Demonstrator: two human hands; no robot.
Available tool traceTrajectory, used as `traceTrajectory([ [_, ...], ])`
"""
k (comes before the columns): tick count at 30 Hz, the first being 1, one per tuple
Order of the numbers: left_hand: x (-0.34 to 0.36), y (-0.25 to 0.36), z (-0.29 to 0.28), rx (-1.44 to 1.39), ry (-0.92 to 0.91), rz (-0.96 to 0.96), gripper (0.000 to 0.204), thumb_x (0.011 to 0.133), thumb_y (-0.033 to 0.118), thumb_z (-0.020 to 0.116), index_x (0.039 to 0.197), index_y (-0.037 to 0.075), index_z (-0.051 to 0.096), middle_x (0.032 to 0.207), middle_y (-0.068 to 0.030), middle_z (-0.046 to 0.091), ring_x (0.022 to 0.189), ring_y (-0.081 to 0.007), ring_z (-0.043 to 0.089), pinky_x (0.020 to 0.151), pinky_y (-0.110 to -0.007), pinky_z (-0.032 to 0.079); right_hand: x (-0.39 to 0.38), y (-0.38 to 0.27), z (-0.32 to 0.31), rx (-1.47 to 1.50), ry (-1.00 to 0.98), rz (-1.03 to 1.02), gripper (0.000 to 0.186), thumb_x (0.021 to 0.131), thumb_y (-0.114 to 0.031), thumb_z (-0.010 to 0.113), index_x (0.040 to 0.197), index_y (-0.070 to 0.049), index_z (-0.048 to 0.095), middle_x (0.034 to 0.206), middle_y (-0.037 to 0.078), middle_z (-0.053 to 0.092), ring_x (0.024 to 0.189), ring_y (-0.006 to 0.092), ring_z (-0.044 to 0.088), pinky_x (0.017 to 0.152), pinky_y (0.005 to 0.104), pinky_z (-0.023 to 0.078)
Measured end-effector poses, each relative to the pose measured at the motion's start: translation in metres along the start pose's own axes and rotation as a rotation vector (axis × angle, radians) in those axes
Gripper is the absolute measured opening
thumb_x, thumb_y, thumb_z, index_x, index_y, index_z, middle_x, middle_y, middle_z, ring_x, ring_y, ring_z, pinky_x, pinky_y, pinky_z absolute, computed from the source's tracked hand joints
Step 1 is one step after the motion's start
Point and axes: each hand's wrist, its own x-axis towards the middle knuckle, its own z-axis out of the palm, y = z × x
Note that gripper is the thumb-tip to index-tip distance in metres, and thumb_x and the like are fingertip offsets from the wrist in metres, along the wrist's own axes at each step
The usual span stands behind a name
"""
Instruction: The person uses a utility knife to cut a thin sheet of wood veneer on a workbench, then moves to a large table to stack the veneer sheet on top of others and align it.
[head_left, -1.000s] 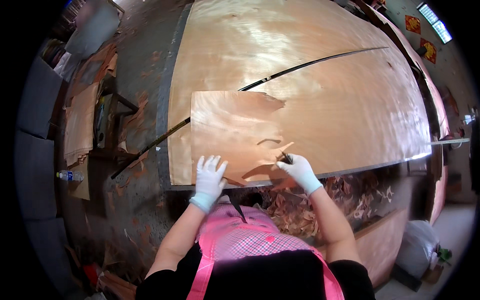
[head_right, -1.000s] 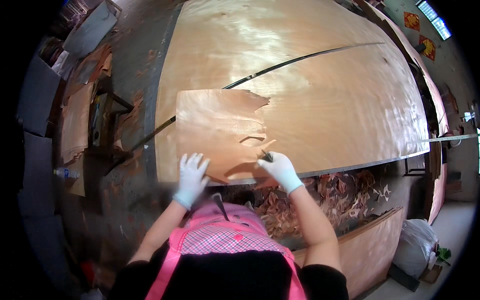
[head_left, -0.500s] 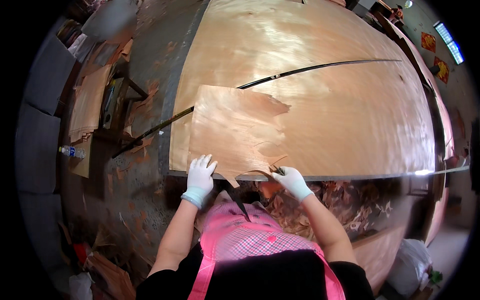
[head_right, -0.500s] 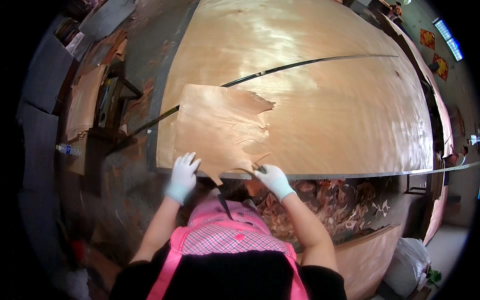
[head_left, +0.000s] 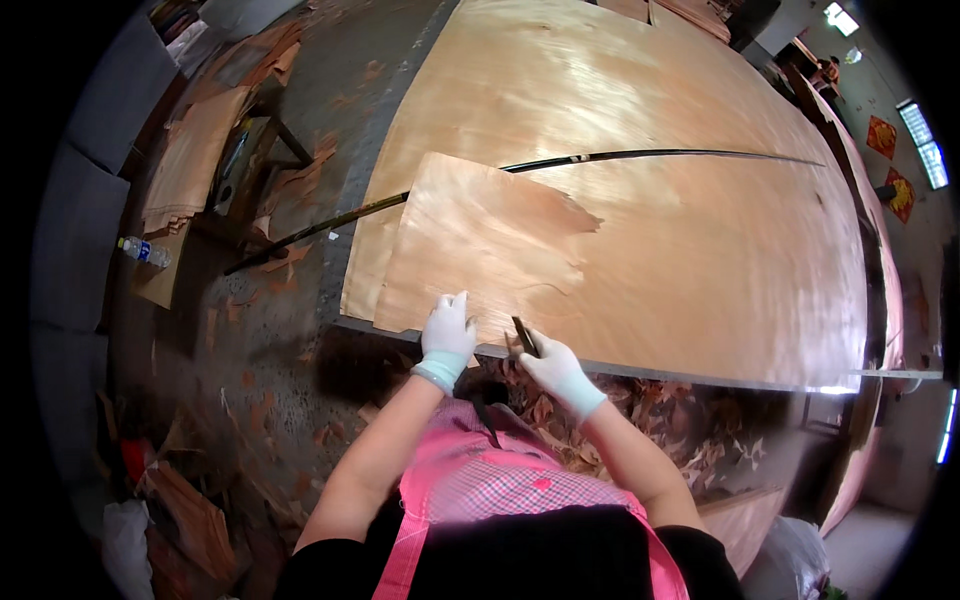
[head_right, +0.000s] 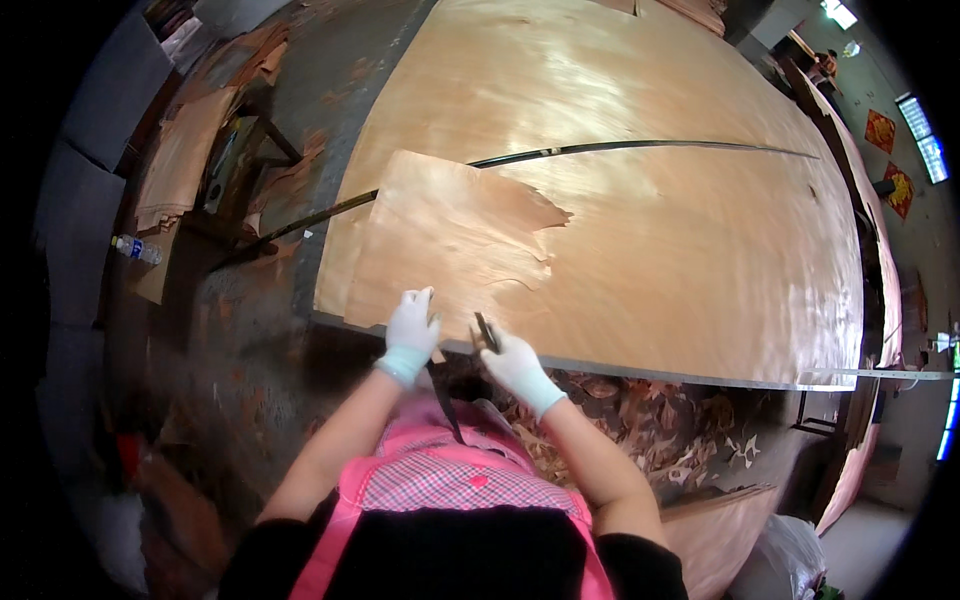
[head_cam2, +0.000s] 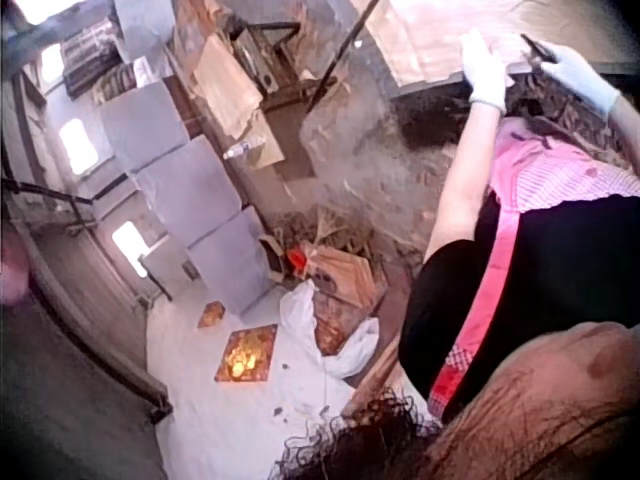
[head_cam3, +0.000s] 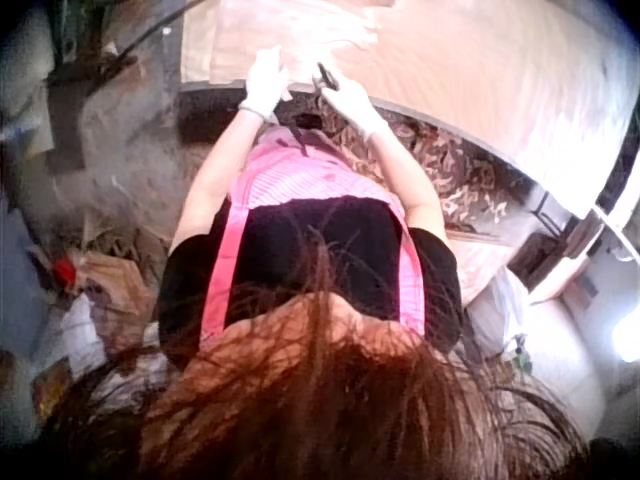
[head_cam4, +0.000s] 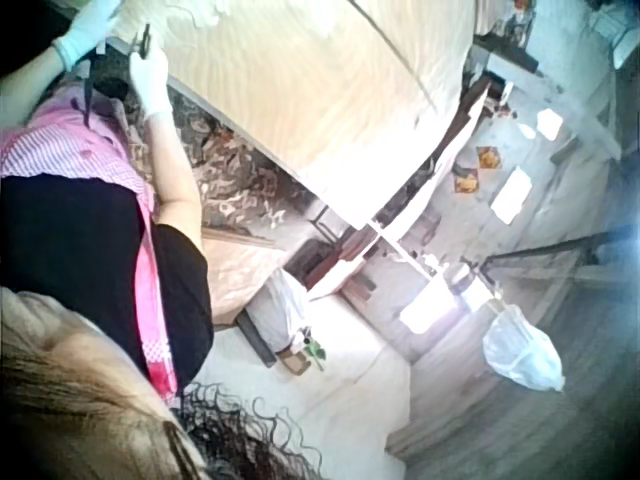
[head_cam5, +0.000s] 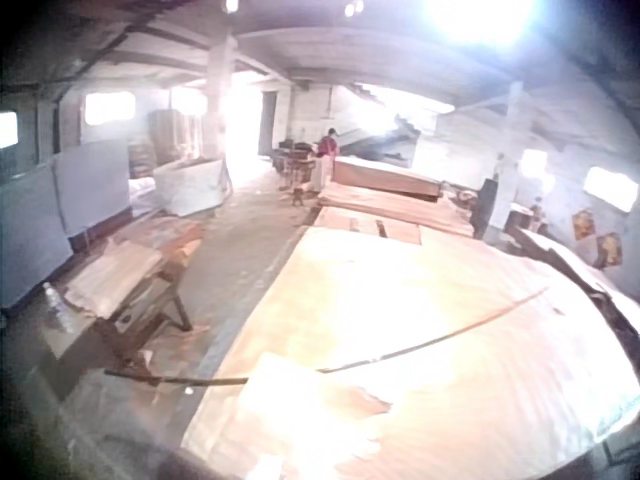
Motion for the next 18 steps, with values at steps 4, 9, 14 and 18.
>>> traceTrajectory([
  [4, 0.0, -0.007, 0.011, 0.019, 0.108, -0.025, 0.057, 0.083, 0.014, 0.068, 0.136, 0.007, 0.049, 0.114, -0.0196, 0.056, 0.099, -0.0366, 0.061, 0.086, -0.042, 0.052, 0.02, -0.001, 0.032, -0.507, 0.175, -0.303, 0.046, 0.091, -0.012, 0.049, 0.135, 0.001, 0.044, 0.083, 0.028, 0.066, 0.076, 0.0417, 0.067, 0.072, 0.0483, 0.053],
  [9, 0.009, -0.007, 0.011, 0.003, 0.018, -0.113, 0.055, 0.087, 0.011, 0.06, 0.139, 0.004, 0.047, 0.114, -0.0208, 0.056, 0.101, -0.0366, 0.06, 0.087, -0.042, 0.051, 0.045, -0.014, 0.052, -0.611, 0.041, -0.297, 0.057, 0.089, -0.01, 0.048, 0.142, 0.006, 0.033, 0.085, 0.028, 0.066, 0.078, 0.0451, 0.066, 0.073, 0.0523, 0.051],
  [14, 0.01, 0.002, 0.011, 0.055, -0.006, -0.146, 0.054, 0.089, 0.01, 0.055, 0.141, 0.001, 0.044, 0.114, -0.0208, 0.056, 0.103, -0.0369, 0.059, 0.089, -0.042, 0.05, 0.047, 0.006, 0.044, -0.69, 0.053, -0.413, 0.063, 0.087, -0.01, 0.05, 0.145, 0.004, 0.029, 0.085, 0.027, 0.067, 0.076, 0.0441, 0.066, 0.069, 0.0531, 0.051],
  [18, 0.008, 0.013, 0.012, 0.097, 0.008, -0.161, 0.069, 0.086, 0.027, 0.068, 0.143, -0.001, 0.04, 0.116, -0.019, 0.055, 0.106, -0.0344, 0.057, 0.091, -0.039, 0.049, 0.026, 0.001, -0.008, -0.889, -0.176, -0.333, 0.063, 0.087, -0.012, 0.051, 0.147, -0.01, 0.031, 0.084, 0.022, 0.068, 0.073, 0.0417, 0.066, 0.063, 0.0503, 0.05],
])
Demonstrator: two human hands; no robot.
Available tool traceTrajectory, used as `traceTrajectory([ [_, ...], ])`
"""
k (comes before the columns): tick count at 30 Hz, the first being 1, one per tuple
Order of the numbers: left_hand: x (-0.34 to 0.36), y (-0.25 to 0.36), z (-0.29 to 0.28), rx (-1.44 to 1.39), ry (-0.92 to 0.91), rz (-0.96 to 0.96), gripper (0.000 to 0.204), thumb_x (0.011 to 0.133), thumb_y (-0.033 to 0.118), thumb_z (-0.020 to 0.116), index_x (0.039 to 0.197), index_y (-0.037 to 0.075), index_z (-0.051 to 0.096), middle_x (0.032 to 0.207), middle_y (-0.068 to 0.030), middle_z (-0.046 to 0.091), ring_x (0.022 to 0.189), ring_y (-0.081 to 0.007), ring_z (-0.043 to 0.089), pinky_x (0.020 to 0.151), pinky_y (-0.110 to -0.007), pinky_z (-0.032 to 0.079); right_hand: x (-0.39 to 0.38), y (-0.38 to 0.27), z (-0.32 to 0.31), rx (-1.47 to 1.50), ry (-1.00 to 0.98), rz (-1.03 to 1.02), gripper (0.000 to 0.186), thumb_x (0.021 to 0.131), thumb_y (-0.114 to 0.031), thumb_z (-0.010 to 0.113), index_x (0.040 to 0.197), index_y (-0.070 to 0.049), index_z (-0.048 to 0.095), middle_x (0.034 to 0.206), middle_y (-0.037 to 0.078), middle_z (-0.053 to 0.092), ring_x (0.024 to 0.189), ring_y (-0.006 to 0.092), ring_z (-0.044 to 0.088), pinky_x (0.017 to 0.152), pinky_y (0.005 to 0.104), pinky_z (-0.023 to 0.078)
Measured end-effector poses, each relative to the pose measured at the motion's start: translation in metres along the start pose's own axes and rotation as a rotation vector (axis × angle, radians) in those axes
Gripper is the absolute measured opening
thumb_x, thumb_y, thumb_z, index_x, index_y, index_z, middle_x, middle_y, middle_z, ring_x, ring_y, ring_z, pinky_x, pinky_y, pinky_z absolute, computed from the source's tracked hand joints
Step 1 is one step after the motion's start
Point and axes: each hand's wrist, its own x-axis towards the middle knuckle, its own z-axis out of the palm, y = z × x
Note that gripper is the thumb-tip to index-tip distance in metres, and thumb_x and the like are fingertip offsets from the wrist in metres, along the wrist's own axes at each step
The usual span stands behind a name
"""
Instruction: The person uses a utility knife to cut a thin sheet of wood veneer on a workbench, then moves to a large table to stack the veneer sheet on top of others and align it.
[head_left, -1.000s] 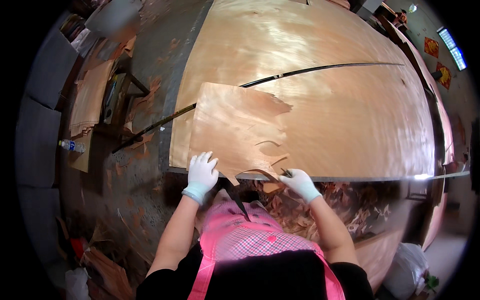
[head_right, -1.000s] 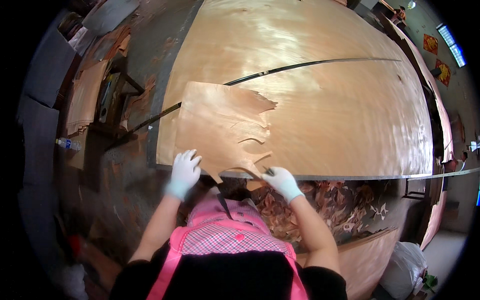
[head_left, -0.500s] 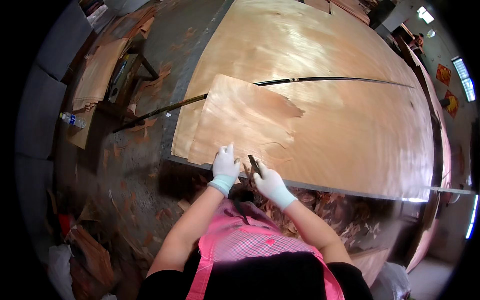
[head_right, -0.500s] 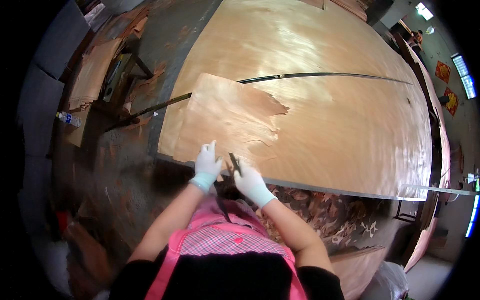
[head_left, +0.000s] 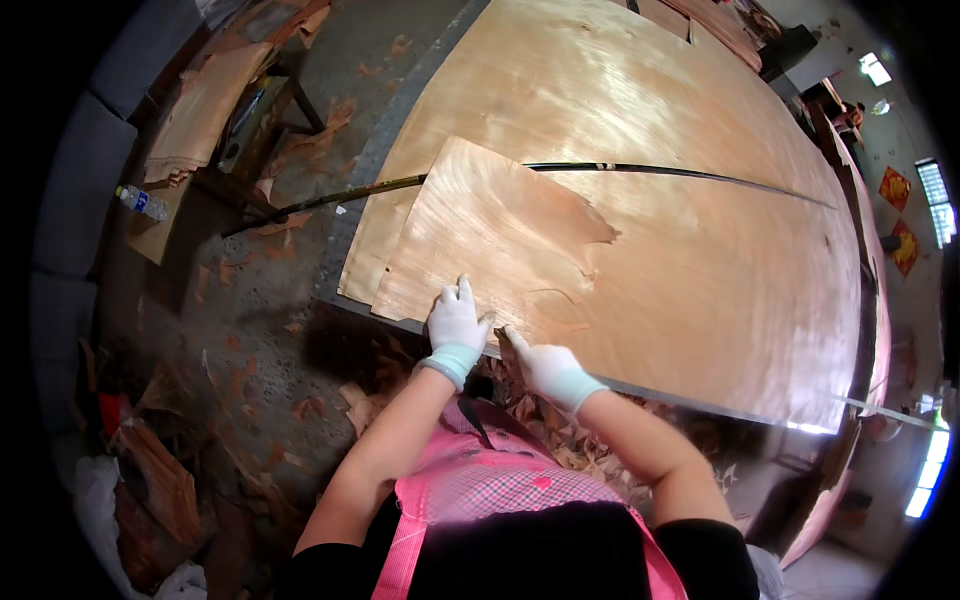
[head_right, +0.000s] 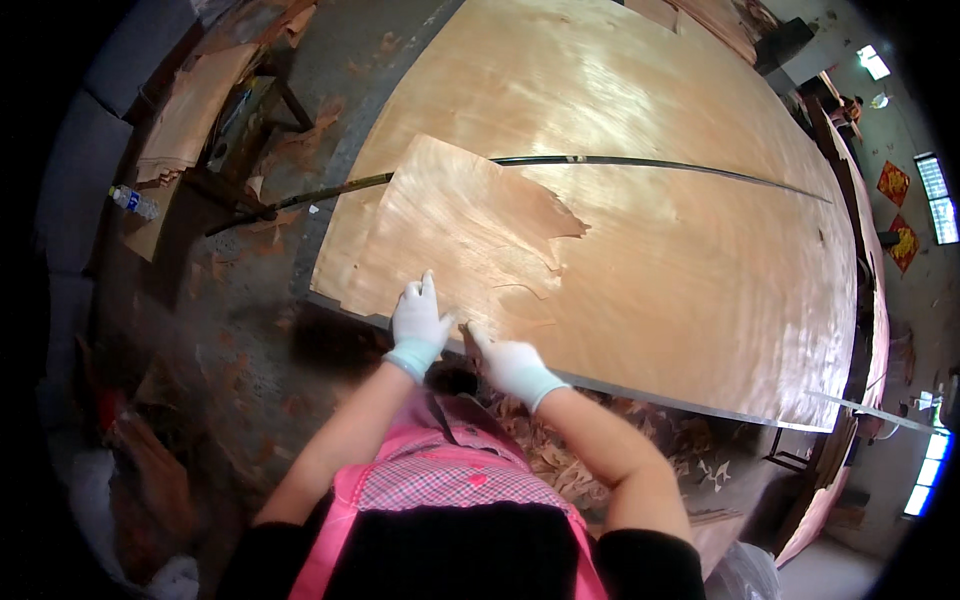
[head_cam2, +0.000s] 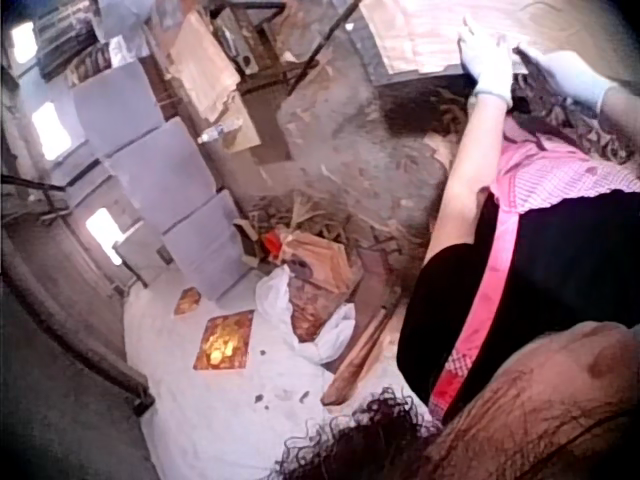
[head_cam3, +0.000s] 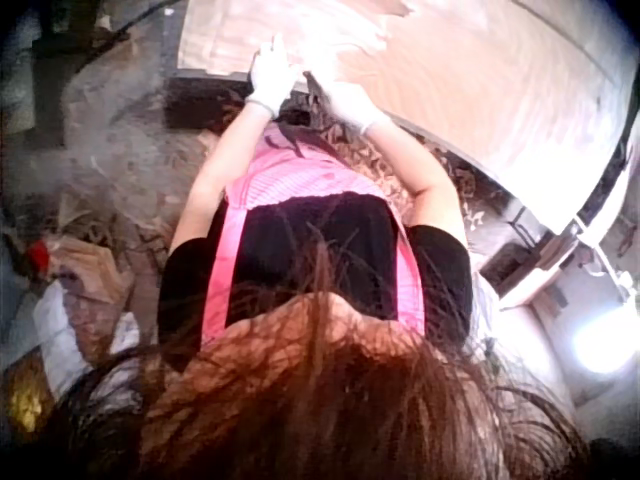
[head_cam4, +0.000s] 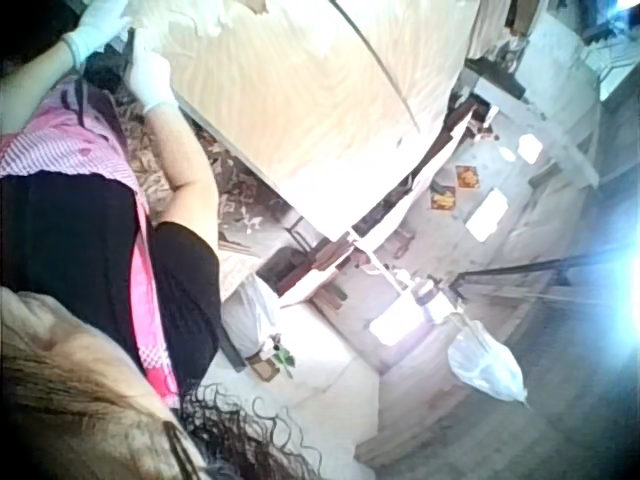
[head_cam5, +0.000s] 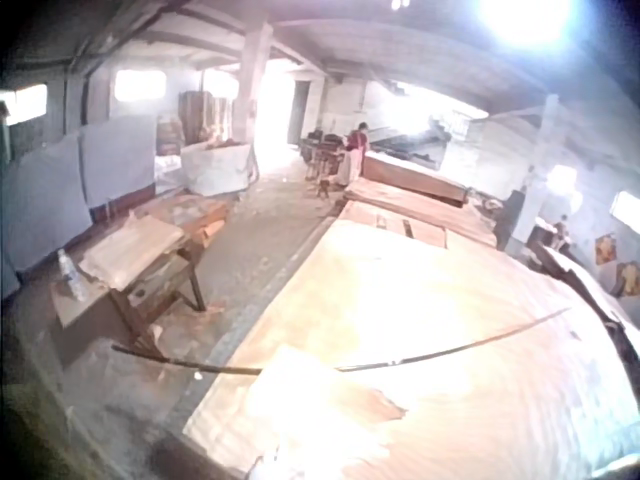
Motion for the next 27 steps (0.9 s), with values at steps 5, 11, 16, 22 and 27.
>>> traceTrajectory([
  [5, -0.001, 0.002, 0.0, 0.038, 0.02, -0.03, 0.091, 0.077, 0.044, 0.078, 0.144, -0.001, 0.037, 0.118, -0.0179, 0.054, 0.107, -0.032, 0.056, 0.092, -0.038, 0.048, 0.004, 0.029, -0.09, -0.536, -0.313, -0.139, 0.053, 0.094, -0.027, 0.051, 0.145, -0.034, 0.038, 0.091, 0.013, 0.07, 0.074, 0.0337, 0.07, 0.059, 0.0437, 0.052],
  [11, 0.001, 0.003, -0.003, 0.057, 0.009, -0.06, 0.092, 0.075, 0.045, 0.08, 0.144, 0.002, 0.038, 0.119, -0.0173, 0.054, 0.108, -0.0316, 0.055, 0.092, -0.04, 0.048, 0.008, 0.068, -0.113, -0.661, -0.166, -0.371, 0.054, 0.094, -0.015, 0.048, 0.144, -0.035, 0.042, 0.093, 0.009, 0.07, 0.079, 0.0309, 0.07, 0.065, 0.0409, 0.055],
  [16, 0.004, 0.001, -0.004, -0.03, 0.05, -0.151, 0.1, 0.065, 0.048, 0.086, 0.142, 0.003, 0.04, 0.121, -0.0168, 0.054, 0.111, -0.0318, 0.056, 0.093, -0.041, 0.048, 0.066, -0.001, -0.08, -0.588, 0.001, -0.412, 0.056, 0.088, -0.012, 0.053, 0.139, -0.036, 0.047, 0.081, 0.01, 0.063, 0.072, 0.0313, 0.065, 0.062, 0.0407, 0.052],
  [22, 0.003, -0.006, -0.003, -0.015, 0.046, -0.153, 0.102, 0.064, 0.047, 0.086, 0.143, 0.002, 0.039, 0.122, -0.017, 0.053, 0.112, -0.0321, 0.055, 0.094, -0.041, 0.048, 0.054, -0.006, -0.088, -0.488, -0.049, -0.364, 0.047, 0.093, -0.018, 0.05, 0.138, -0.031, 0.045, 0.086, 0.016, 0.067, 0.072, 0.0369, 0.067, 0.061, 0.0478, 0.052],
  [27, 0.003, 0.0, -0.006, -0.025, 0.017, -0.14, 0.103, 0.065, 0.046, 0.086, 0.145, 0.001, 0.037, 0.123, -0.0184, 0.051, 0.113, -0.0332, 0.053, 0.096, -0.04, 0.046, -0.017, 0.03, -0.011, -0.354, -0.093, 0.123, 0.074, 0.09, -0.012, 0.05, 0.156, -0.018, 0.016, 0.092, 0.023, 0.066, 0.077, 0.0381, 0.069, 0.069, 0.0499, 0.055],
])
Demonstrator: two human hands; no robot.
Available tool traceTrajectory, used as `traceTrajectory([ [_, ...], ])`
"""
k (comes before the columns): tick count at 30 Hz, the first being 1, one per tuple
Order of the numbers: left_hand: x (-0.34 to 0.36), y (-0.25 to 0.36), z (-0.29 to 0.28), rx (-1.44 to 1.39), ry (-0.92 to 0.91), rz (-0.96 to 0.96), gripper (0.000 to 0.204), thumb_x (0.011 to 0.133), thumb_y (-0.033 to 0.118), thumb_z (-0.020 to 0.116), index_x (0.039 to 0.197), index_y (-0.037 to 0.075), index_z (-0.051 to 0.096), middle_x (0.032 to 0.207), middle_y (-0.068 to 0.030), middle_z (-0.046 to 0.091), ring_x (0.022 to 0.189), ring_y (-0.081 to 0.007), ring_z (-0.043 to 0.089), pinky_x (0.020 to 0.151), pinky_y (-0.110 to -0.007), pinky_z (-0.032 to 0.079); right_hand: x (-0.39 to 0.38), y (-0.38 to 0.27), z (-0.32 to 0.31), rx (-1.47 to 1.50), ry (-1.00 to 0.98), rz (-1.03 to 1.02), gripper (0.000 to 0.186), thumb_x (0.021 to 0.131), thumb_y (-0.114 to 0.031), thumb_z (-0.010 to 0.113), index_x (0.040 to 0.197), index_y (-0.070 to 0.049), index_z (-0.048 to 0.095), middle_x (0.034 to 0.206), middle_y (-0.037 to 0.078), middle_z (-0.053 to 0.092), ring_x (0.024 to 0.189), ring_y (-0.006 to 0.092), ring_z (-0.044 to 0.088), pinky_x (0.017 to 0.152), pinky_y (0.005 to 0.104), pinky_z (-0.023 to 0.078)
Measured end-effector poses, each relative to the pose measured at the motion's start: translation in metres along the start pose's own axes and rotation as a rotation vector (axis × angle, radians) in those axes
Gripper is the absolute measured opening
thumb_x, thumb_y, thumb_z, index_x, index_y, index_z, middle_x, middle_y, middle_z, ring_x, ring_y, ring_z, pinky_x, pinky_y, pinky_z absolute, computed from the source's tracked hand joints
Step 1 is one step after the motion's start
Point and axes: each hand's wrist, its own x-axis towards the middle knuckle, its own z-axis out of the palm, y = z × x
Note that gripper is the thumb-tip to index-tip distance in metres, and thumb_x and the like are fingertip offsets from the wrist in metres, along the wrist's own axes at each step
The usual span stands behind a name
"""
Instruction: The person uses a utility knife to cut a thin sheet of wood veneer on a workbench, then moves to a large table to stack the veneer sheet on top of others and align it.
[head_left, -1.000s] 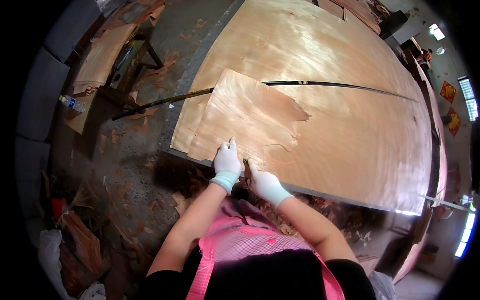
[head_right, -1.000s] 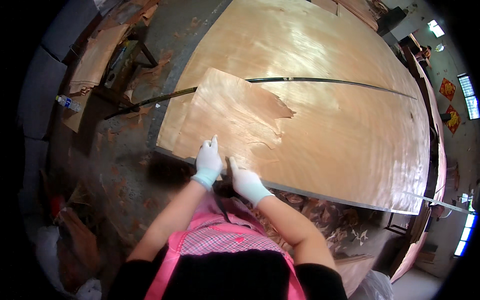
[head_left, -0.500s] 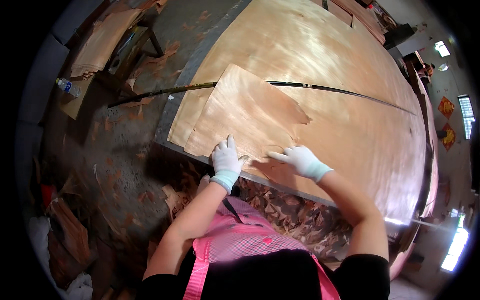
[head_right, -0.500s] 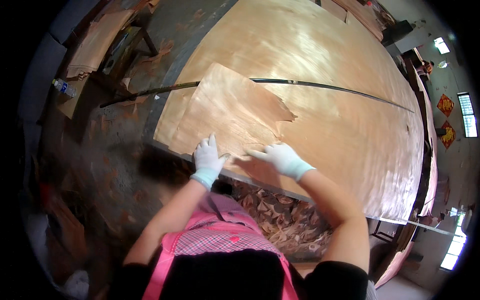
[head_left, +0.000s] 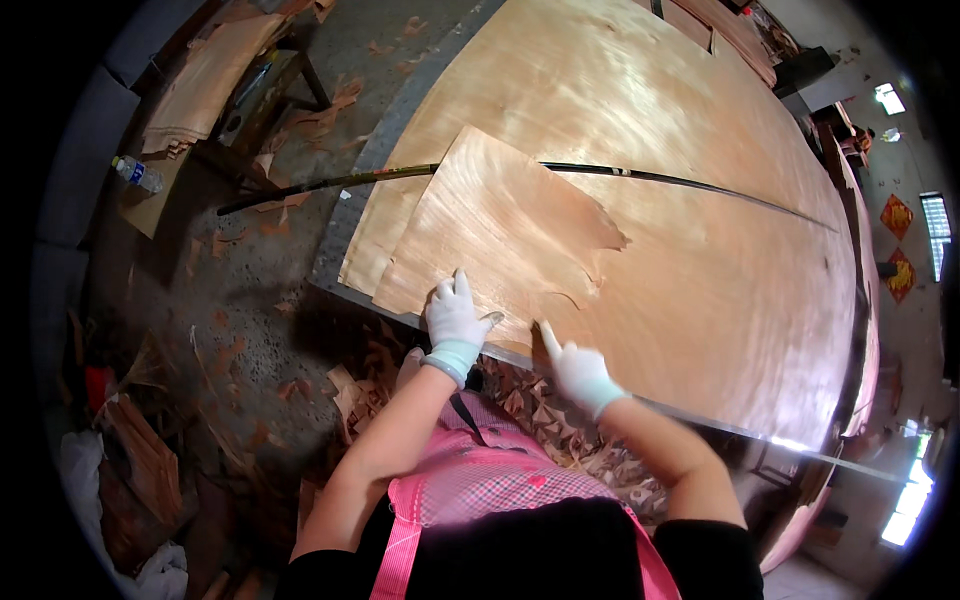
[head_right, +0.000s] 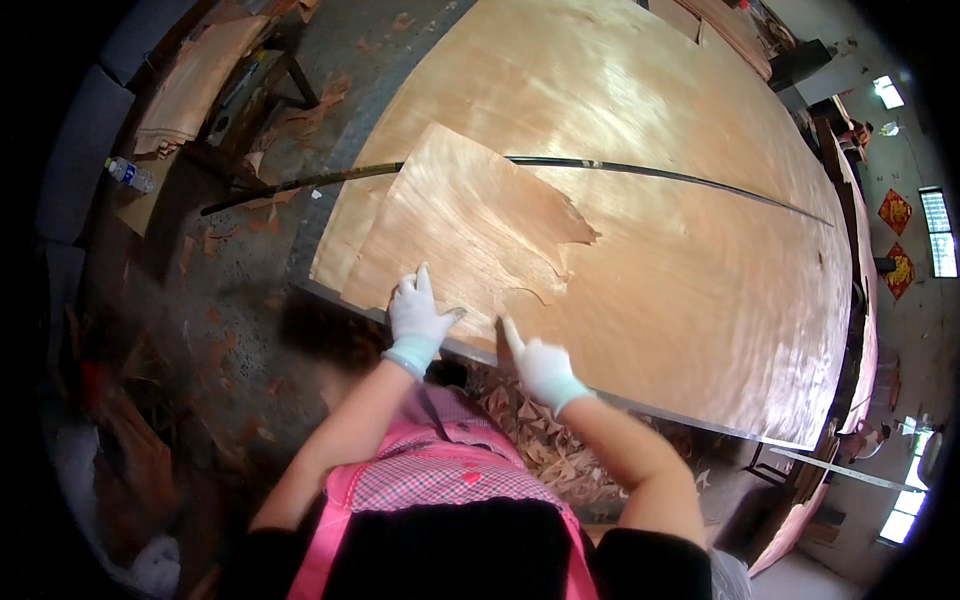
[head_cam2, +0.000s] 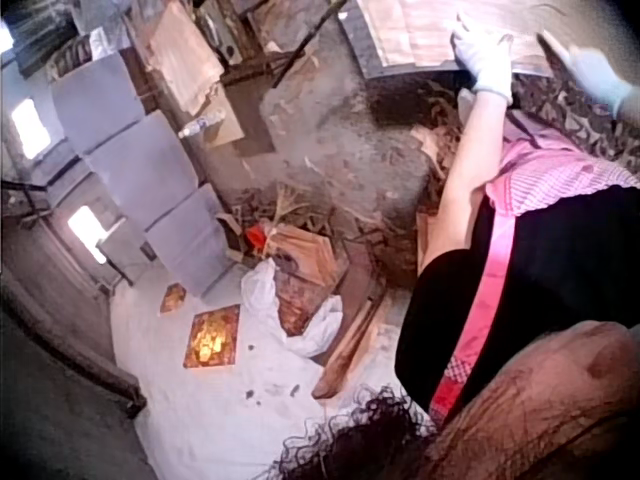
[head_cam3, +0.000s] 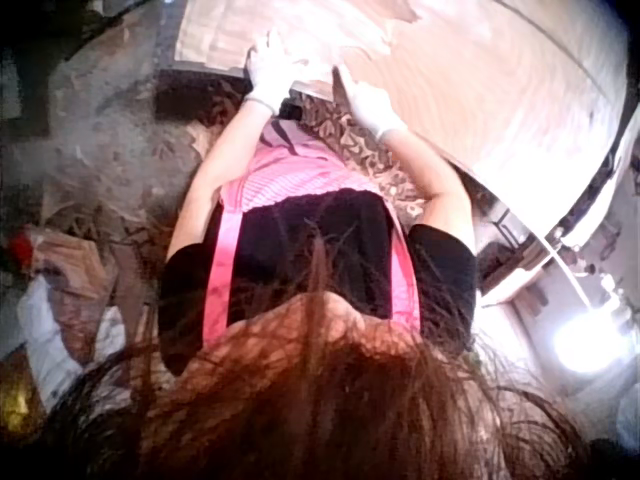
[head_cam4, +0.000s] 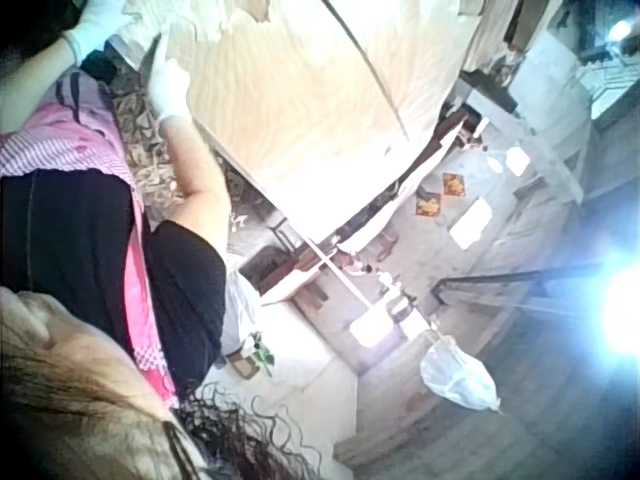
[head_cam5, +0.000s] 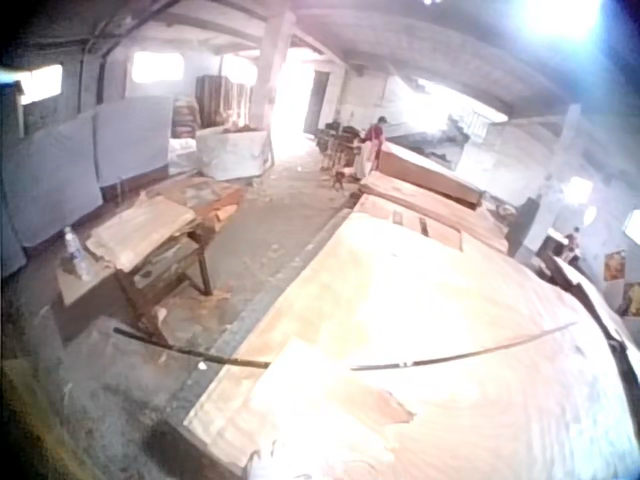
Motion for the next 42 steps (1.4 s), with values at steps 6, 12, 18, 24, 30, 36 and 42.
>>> traceTrajectory([
  [6, 0.001, -0.002, 0.001, -0.002, 0.01, 0.016, 0.1, 0.067, 0.045, 0.085, 0.143, 0.001, 0.039, 0.123, -0.0188, 0.052, 0.111, -0.0341, 0.054, 0.095, -0.041, 0.047, -0.033, -0.002, 0.029, 0.218, 0.009, 0.164, 0.074, 0.09, -0.01, 0.052, 0.154, -0.002, 0.015, 0.102, 0.023, 0.066, 0.082, 0.0396, 0.067, 0.074, 0.048, 0.053],
  [12, 0.002, -0.007, 0.002, -0.004, 0.031, 0.011, 0.101, 0.065, 0.047, 0.086, 0.142, 0.0, 0.039, 0.122, -0.0188, 0.053, 0.109, -0.0347, 0.055, 0.094, -0.041, 0.047, -0.019, -0.015, -0.018, 0.76, 0.613, 0.034, 0.056, 0.089, -0.005, 0.058, 0.143, 0.0, 0.043, 0.1, 0.021, 0.064, 0.085, 0.0381, 0.062, 0.079, 0.0441, 0.05],
  [18, 0.002, -0.002, 0.004, 0.033, 0.059, 0.044, 0.102, 0.065, 0.051, 0.084, 0.142, 0.001, 0.04, 0.122, -0.0179, 0.053, 0.11, -0.0334, 0.055, 0.094, -0.041, 0.048, 0.021, -0.03, -0.02, 0.461, 0.38, -0.128, 0.054, 0.091, -0.025, 0.064, 0.141, -0.011, 0.05, 0.124, 0.013, 0.064, 0.105, 0.0331, 0.065, 0.087, 0.0373, 0.051],
  [24, 0.013, -0.048, -0.006, -0.376, 0.134, 0.02, 0.079, 0.074, 0.038, 0.079, 0.134, -0.003, 0.047, 0.126, -0.0261, 0.052, 0.114, -0.0423, 0.052, 0.099, -0.046, 0.044, 0.013, -0.06, -0.064, 0.521, 0.061, 0.074, 0.059, 0.088, -0.035, 0.068, 0.138, -0.009, 0.051, 0.119, 0.016, 0.066, 0.104, 0.0353, 0.065, 0.088, 0.0389, 0.051],
  [30, 0.025, -0.1, -0.073, 0.0, 0.192, -0.275, 0.103, 0.071, 0.048, 0.082, 0.147, 0.0, 0.032, 0.129, -0.023, 0.052, 0.122, -0.0394, 0.048, 0.101, -0.048, 0.04, 0.018, -0.05, -0.033, 0.611, 0.302, 0.016, 0.041, 0.088, -0.048, 0.067, 0.107, -0.013, 0.058, 0.099, 0.017, 0.068, 0.093, 0.0392, 0.065, 0.078, 0.0439, 0.051],
  [36, 0.032, -0.099, -0.085, -0.263, 0.035, -0.184, 0.095, 0.072, 0.024, 0.082, 0.149, 0.0, 0.031, 0.102, -0.0117, 0.059, 0.095, -0.0242, 0.056, 0.082, -0.035, 0.046, 0.011, -0.059, -0.052, 0.613, 0.119, 0.124, 0.042, 0.09, -0.028, 0.064, 0.128, -0.012, 0.058, 0.115, 0.019, 0.066, 0.107, 0.0389, 0.062, 0.088, 0.042, 0.051],
  [42, 0.095, -0.064, -0.138, -1.037, -0.27, -0.111, 0.054, 0.084, 0.0, 0.074, 0.133, -0.006, 0.053, 0.097, -0.0041, 0.062, 0.086, -0.0115, 0.06, 0.074, -0.023, 0.05, 0.01, -0.051, -0.034, 0.634, 0.153, 0.147, 0.052, 0.09, -0.015, 0.06, 0.14, -0.017, 0.049, 0.117, 0.022, 0.064, 0.107, 0.0405, 0.062, 0.089, 0.0437, 0.05],
])
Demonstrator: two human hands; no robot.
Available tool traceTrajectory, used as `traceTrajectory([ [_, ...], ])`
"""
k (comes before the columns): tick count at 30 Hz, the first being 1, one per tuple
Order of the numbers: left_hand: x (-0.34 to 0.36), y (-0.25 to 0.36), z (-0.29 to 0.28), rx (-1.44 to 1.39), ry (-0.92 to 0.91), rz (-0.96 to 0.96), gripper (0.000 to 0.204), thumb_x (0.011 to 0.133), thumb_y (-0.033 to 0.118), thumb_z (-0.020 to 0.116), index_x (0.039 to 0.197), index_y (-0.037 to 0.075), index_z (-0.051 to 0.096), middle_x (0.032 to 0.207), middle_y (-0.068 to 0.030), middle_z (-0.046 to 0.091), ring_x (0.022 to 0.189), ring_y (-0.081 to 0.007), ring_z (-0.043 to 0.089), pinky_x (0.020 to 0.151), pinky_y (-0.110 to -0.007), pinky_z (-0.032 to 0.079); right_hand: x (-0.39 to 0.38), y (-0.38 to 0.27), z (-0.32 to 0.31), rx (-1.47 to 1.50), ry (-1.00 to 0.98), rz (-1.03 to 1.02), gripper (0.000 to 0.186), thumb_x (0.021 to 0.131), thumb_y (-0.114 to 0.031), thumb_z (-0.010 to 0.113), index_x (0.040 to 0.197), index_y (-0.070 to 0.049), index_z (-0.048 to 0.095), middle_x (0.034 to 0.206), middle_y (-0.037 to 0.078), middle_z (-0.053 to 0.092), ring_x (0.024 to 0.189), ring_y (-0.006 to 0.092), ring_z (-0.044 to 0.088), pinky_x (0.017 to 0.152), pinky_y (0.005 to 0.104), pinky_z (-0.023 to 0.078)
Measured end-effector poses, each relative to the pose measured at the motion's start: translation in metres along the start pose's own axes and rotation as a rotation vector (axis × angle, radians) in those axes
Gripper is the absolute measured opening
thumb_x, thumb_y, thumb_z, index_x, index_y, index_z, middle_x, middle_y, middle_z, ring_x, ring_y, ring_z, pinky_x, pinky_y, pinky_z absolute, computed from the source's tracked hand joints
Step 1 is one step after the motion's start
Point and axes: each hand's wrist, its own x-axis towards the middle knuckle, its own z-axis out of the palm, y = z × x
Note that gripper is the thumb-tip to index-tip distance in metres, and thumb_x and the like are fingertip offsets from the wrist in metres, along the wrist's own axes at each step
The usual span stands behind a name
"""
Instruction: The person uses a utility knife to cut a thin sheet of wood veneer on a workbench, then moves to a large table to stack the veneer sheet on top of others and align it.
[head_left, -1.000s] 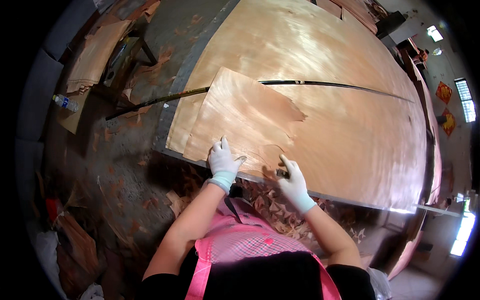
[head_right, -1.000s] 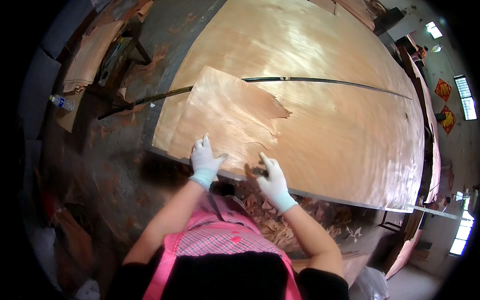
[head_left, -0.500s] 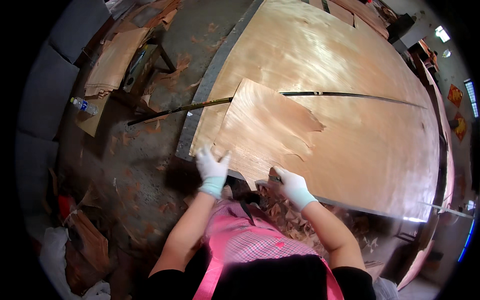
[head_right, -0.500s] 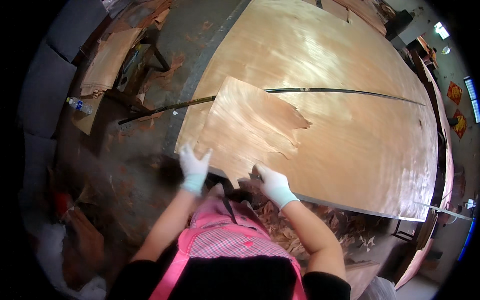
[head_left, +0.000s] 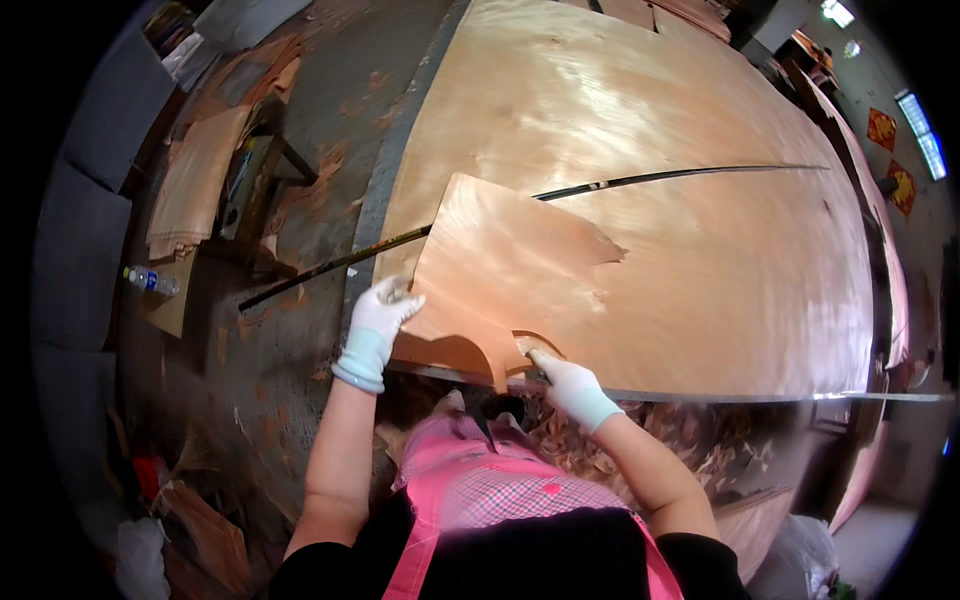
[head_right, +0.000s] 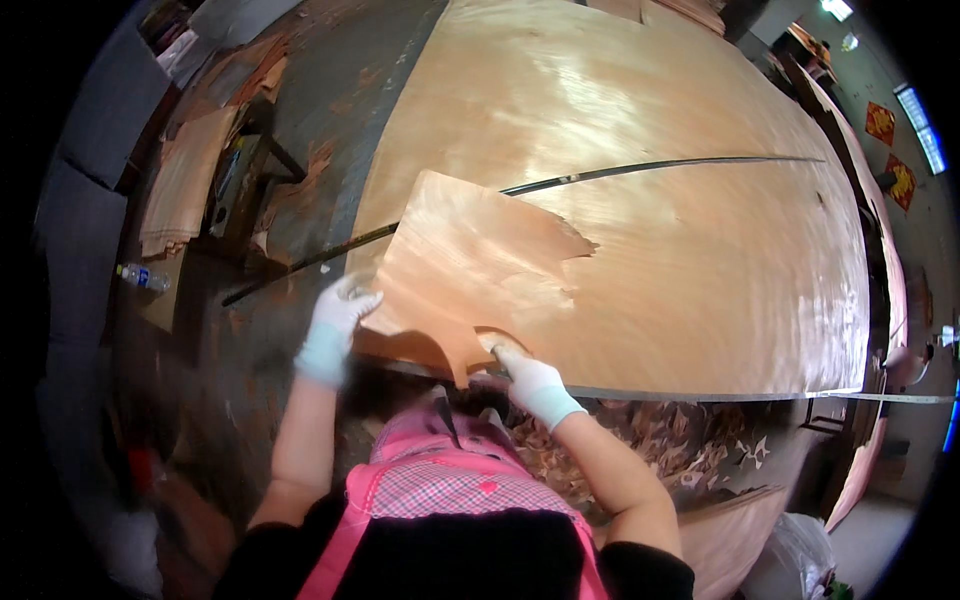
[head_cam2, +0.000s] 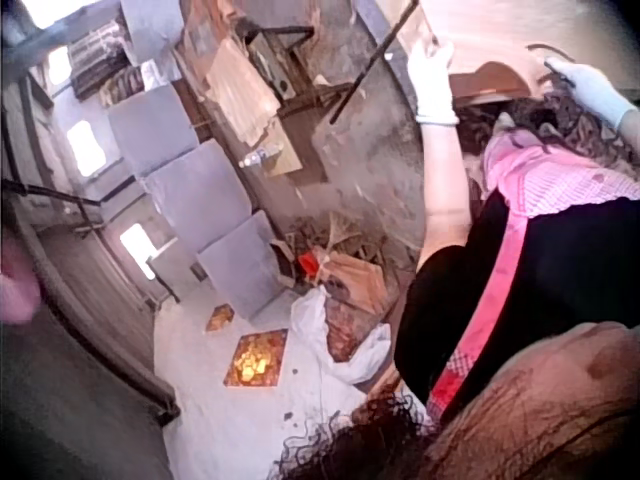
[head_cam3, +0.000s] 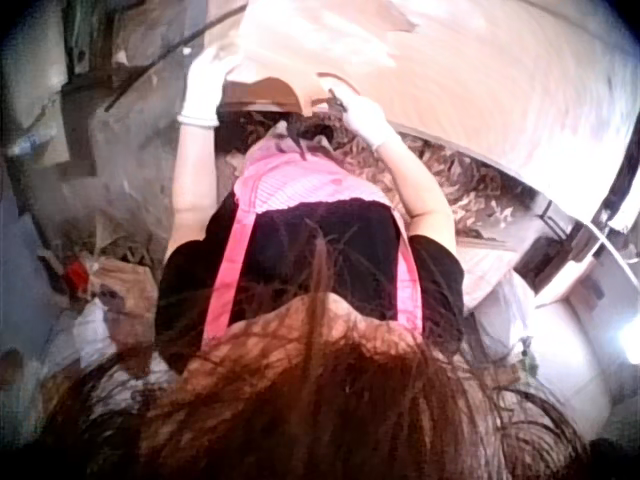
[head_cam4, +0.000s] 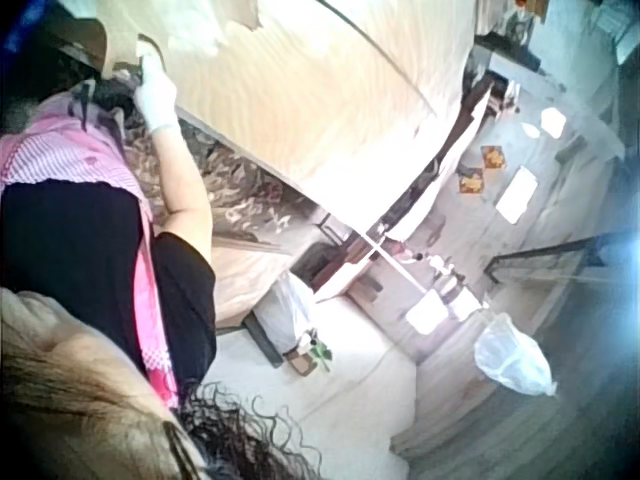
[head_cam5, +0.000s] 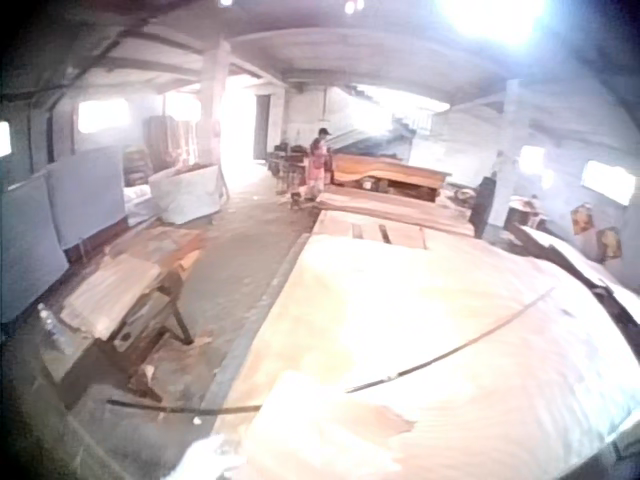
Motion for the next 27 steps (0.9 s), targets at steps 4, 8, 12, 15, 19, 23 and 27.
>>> traceTrajectory([
  [4, 0.053, 0.089, 0.053, -0.087, -0.188, 0.097, 0.033, 0.088, 0.002, 0.069, 0.12, -0.001, 0.064, 0.092, 0.0025, 0.06, 0.079, -0.0043, 0.055, 0.069, -0.016, 0.045, -0.001, 0.006, 0.006, 0.039, -0.039, 0.013, 0.049, 0.089, -0.013, 0.059, 0.138, -0.017, 0.048, 0.113, 0.023, 0.065, 0.103, 0.0413, 0.063, 0.085, 0.0462, 0.05],
  [8, 0.084, 0.169, 0.12, -0.249, -0.296, 0.363, 0.032, 0.093, -0.001, 0.063, 0.125, -0.001, 0.061, 0.094, 0.0032, 0.058, 0.079, -0.0031, 0.052, 0.07, -0.016, 0.043, -0.005, -0.007, 0.001, 0.11, 0.015, -0.003, 0.031, 0.088, -0.015, 0.058, 0.119, -0.017, 0.055, 0.107, 0.023, 0.066, 0.101, 0.0423, 0.063, 0.085, 0.0483, 0.049],
  [12, 0.058, 0.227, 0.138, -0.565, -0.235, 0.857, 0.038, 0.096, -0.002, 0.057, 0.134, -0.001, 0.053, 0.121, -0.004, 0.059, 0.108, -0.0103, 0.055, 0.1, -0.025, 0.045, -0.005, -0.008, 0.003, 0.141, 0.007, 0.046, 0.026, 0.089, -0.014, 0.057, 0.116, -0.016, 0.056, 0.109, 0.021, 0.066, 0.103, 0.0423, 0.062, 0.086, 0.0483, 0.049],
  [15, 0.058, 0.196, 0.126, -0.433, -0.055, 0.871, 0.041, 0.096, 0.001, 0.057, 0.137, -0.002, 0.05, 0.126, -0.0045, 0.058, 0.11, -0.0104, 0.055, 0.1, -0.024, 0.044, -0.005, 0.001, 0.008, 0.188, 0.048, 0.055, 0.038, 0.088, -0.015, 0.055, 0.125, -0.019, 0.055, 0.114, 0.021, 0.065, 0.107, 0.0416, 0.062, 0.088, 0.0476, 0.05],
  [19, 0.091, 0.074, 0.078, -0.103, -0.04, 0.366, 0.078, 0.089, 0.007, 0.071, 0.151, -0.002, 0.024, 0.145, -0.0215, 0.042, 0.127, -0.0266, 0.048, 0.104, -0.036, 0.044, -0.001, 0.0, 0.014, 0.193, 0.088, -0.011, 0.034, 0.092, -0.026, 0.057, 0.125, -0.018, 0.056, 0.115, 0.021, 0.065, 0.107, 0.0408, 0.062, 0.088, 0.0462, 0.05],
  [23, 0.062, -0.065, 0.011, 0.201, 0.066, 0.26, 0.071, 0.085, 0.007, 0.071, 0.146, -0.003, 0.036, 0.144, -0.0212, 0.046, 0.134, -0.0285, 0.046, 0.111, -0.037, 0.038, -0.007, -0.011, 0.003, 0.327, 0.165, -0.083, 0.039, 0.09, -0.035, 0.061, 0.126, -0.02, 0.057, 0.114, 0.019, 0.066, 0.103, 0.0399, 0.063, 0.084, 0.0455, 0.05],
  [27, 0.026, -0.125, -0.022, 0.411, 0.17, 0.342, 0.047, 0.08, 0.004, 0.065, 0.126, -0.003, 0.057, 0.119, -0.0173, 0.061, 0.111, -0.0283, 0.06, 0.098, -0.035, 0.047, -0.01, -0.027, -0.01, 0.329, 0.165, 0.017, 0.035, 0.089, -0.033, 0.062, 0.118, -0.015, 0.062, 0.106, 0.019, 0.068, 0.101, 0.0387, 0.064, 0.083, 0.0447, 0.05],
])
